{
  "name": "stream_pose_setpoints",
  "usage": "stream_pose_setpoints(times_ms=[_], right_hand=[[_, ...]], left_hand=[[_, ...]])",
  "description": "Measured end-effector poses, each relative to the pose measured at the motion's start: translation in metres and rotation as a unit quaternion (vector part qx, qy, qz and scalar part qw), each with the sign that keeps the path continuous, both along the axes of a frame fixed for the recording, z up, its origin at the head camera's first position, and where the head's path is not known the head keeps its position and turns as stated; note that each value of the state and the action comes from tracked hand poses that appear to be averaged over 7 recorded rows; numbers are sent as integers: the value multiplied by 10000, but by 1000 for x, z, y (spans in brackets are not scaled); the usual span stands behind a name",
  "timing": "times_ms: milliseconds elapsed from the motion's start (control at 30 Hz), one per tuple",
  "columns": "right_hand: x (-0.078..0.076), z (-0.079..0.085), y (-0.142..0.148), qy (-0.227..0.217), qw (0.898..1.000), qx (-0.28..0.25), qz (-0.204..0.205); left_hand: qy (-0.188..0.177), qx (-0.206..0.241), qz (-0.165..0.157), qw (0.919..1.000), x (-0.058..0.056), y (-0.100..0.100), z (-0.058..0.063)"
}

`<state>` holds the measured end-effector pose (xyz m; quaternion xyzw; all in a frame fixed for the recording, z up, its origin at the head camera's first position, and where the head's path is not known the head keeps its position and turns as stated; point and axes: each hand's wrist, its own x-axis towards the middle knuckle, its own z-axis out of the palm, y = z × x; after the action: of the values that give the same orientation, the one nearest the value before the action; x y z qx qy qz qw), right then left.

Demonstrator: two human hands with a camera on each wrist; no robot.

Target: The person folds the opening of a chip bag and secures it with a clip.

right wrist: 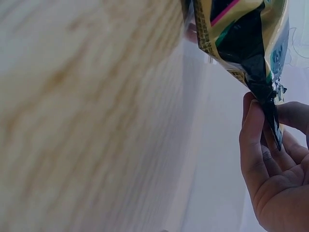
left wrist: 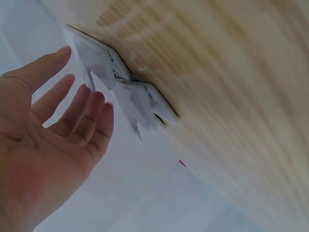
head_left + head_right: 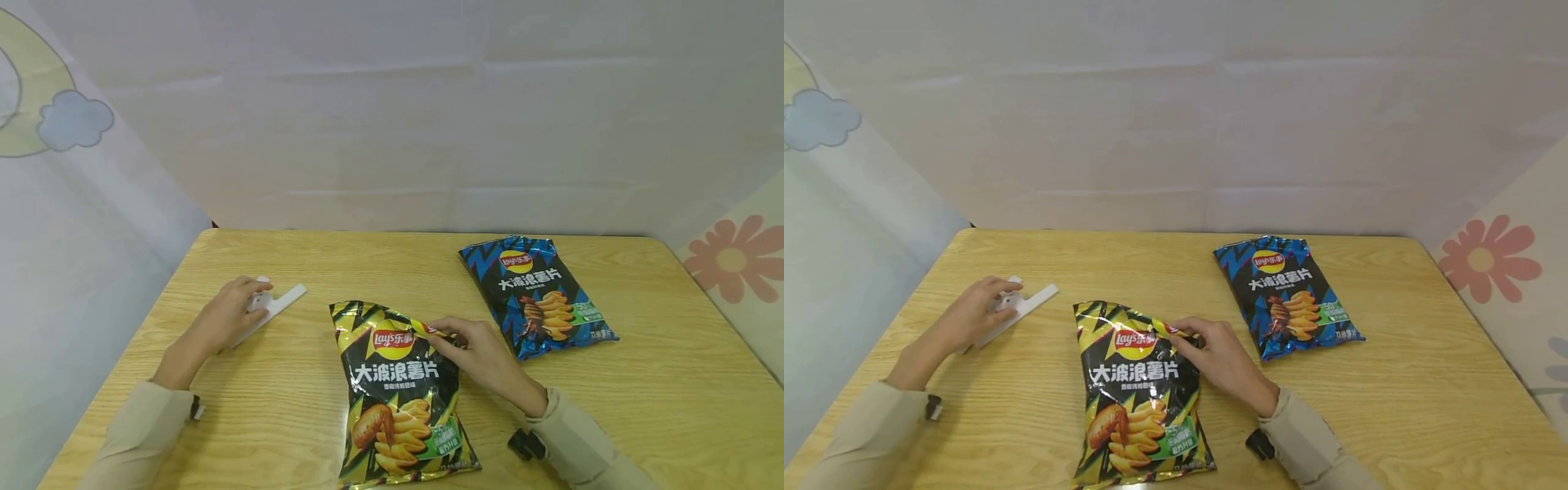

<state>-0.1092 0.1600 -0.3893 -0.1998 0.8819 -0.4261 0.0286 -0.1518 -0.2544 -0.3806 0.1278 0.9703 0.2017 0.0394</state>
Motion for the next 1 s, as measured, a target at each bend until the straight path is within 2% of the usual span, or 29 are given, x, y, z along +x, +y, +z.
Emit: stream_pose_setpoints(times_ms=[233,467,600,1000], right_hand=[[0,1,0,-48,10000,-5,10],[1,1,1,-64,10000,-8,41],[1,0,1,-61,10000,9,42],[2,1,1,-79,10000,1,46]], left_hand=[[-152,-76,89,9998,0,0,1],[-264,-346,231,9988,0,1,0],[-292,-305,277,9987,0,1,-1],[-103,42,-50,9999,0,-1,-2]])
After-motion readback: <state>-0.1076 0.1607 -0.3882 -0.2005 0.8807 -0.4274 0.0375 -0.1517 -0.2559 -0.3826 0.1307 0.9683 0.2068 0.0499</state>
